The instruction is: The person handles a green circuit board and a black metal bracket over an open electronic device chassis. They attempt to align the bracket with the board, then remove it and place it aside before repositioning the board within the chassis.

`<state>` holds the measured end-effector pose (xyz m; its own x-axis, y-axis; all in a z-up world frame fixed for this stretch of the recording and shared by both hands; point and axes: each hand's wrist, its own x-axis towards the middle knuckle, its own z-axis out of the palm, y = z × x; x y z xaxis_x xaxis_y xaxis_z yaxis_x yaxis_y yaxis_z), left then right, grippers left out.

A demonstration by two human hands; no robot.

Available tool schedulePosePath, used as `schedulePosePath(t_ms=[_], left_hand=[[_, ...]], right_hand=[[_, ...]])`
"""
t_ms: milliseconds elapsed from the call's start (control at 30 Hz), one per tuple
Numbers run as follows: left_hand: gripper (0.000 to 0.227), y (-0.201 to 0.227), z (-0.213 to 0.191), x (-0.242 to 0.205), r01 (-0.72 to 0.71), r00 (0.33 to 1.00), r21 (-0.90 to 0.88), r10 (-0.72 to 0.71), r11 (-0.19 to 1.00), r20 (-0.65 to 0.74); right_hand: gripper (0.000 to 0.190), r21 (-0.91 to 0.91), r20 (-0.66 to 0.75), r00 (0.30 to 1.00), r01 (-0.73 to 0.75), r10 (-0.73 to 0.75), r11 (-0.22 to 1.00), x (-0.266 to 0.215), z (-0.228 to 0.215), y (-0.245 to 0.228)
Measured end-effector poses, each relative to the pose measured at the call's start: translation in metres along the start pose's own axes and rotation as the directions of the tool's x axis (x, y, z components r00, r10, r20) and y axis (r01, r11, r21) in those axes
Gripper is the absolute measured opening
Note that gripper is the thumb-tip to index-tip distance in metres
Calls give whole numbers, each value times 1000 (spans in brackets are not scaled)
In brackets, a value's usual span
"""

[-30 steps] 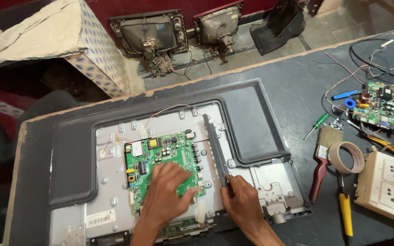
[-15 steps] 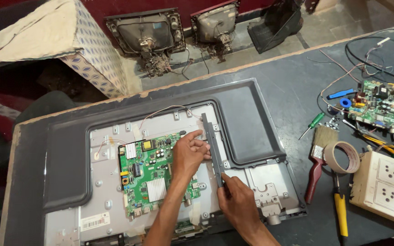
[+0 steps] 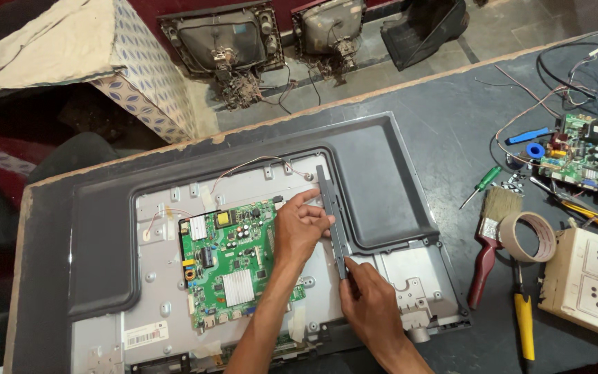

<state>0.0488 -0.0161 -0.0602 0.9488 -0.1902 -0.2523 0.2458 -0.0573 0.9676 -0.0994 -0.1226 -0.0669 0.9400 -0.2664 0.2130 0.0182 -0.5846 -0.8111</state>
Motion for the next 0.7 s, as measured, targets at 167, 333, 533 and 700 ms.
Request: schedulePosePath(t_ms=[167,333,533,700], left_hand=[[61,3,0,0,-10,1000,20,10,1000,-26],[60,-1,0,3,-20,999,20,21,1000,-27],[59,-5,-2,7,-2,1000,5,2,1000,-16],[58,-8,-2,8,-2,1000,-13,2,1000,-10]], right_hand=[[36,40,26,995,-101,100,994,4,-3,-4],[36,42,65,986,-159,156,986,6,-6,-4],[27,112,-9,995,-97,98,989,1,-9,-2],[23,63,17,995,-103,102,993,1,-10,-1]])
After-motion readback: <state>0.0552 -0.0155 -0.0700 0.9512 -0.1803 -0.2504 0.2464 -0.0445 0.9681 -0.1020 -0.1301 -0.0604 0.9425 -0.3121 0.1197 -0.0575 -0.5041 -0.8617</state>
